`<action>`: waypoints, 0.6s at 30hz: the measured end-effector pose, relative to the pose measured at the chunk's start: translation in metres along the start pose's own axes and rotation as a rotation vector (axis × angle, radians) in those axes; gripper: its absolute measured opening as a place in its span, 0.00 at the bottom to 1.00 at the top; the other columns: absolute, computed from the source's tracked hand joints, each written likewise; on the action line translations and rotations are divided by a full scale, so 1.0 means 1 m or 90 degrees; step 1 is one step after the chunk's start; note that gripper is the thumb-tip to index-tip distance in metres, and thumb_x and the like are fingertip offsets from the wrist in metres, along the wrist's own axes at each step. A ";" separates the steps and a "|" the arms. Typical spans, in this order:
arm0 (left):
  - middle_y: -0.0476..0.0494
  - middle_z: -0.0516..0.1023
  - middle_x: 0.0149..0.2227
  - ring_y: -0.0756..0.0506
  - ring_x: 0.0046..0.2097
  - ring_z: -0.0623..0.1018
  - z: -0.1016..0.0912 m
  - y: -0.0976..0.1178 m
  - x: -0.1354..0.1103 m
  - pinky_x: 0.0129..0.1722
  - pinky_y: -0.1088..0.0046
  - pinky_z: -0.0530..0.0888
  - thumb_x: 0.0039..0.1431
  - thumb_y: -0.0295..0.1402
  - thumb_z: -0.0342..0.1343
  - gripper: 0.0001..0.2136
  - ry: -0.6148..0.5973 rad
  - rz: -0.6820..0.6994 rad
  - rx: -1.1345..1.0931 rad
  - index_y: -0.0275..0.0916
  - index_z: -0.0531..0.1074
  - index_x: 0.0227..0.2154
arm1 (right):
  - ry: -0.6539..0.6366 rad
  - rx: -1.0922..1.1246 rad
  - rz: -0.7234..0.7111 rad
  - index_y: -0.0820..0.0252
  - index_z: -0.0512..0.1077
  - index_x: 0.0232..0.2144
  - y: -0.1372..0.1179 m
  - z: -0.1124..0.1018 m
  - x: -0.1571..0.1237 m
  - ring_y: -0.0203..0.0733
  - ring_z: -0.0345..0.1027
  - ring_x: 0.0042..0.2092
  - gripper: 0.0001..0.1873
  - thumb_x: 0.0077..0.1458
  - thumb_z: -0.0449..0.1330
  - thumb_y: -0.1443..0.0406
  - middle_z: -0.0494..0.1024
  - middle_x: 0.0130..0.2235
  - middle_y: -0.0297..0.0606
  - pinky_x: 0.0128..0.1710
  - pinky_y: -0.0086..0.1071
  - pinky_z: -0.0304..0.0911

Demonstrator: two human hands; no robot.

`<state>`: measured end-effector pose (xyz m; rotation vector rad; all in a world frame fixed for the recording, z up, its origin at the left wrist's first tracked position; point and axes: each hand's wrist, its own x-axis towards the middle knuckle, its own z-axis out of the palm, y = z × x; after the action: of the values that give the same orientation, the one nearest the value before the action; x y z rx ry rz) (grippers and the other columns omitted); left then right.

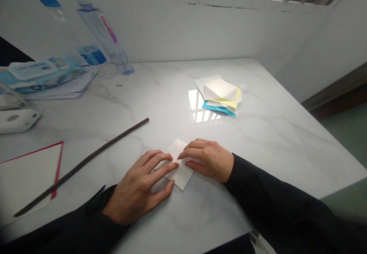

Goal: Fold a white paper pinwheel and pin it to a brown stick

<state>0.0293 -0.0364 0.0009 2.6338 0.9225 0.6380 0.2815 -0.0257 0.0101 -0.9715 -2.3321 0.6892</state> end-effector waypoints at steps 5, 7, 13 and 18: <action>0.40 0.77 0.52 0.36 0.55 0.72 -0.003 0.000 0.001 0.56 0.52 0.73 0.62 0.29 0.58 0.13 -0.026 -0.002 -0.004 0.40 0.76 0.49 | 0.024 -0.037 -0.025 0.59 0.79 0.47 0.007 0.003 0.013 0.42 0.76 0.45 0.10 0.66 0.62 0.69 0.83 0.43 0.40 0.47 0.36 0.73; 0.40 0.76 0.53 0.35 0.56 0.71 -0.005 0.000 0.001 0.57 0.52 0.73 0.61 0.29 0.58 0.13 -0.041 -0.004 -0.008 0.40 0.76 0.49 | 0.006 -0.044 -0.057 0.60 0.80 0.46 0.011 0.006 0.017 0.42 0.76 0.43 0.09 0.65 0.63 0.69 0.83 0.42 0.40 0.45 0.35 0.73; 0.37 0.74 0.54 0.34 0.58 0.70 -0.008 0.005 -0.002 0.59 0.50 0.73 0.59 0.30 0.60 0.18 -0.068 -0.006 -0.003 0.38 0.74 0.52 | -0.006 -0.068 -0.092 0.60 0.80 0.38 0.014 0.014 0.019 0.41 0.74 0.40 0.07 0.67 0.61 0.68 0.82 0.39 0.40 0.42 0.34 0.72; 0.36 0.73 0.59 0.29 0.63 0.67 -0.007 0.013 -0.010 0.58 0.47 0.74 0.59 0.34 0.61 0.20 -0.064 0.007 0.040 0.41 0.75 0.55 | 0.021 -0.053 -0.080 0.60 0.79 0.38 0.013 0.017 0.013 0.41 0.73 0.41 0.07 0.67 0.60 0.68 0.81 0.39 0.40 0.43 0.33 0.72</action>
<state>0.0256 -0.0514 0.0091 2.7012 0.9131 0.4809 0.2693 -0.0122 -0.0069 -0.8564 -2.3858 0.5270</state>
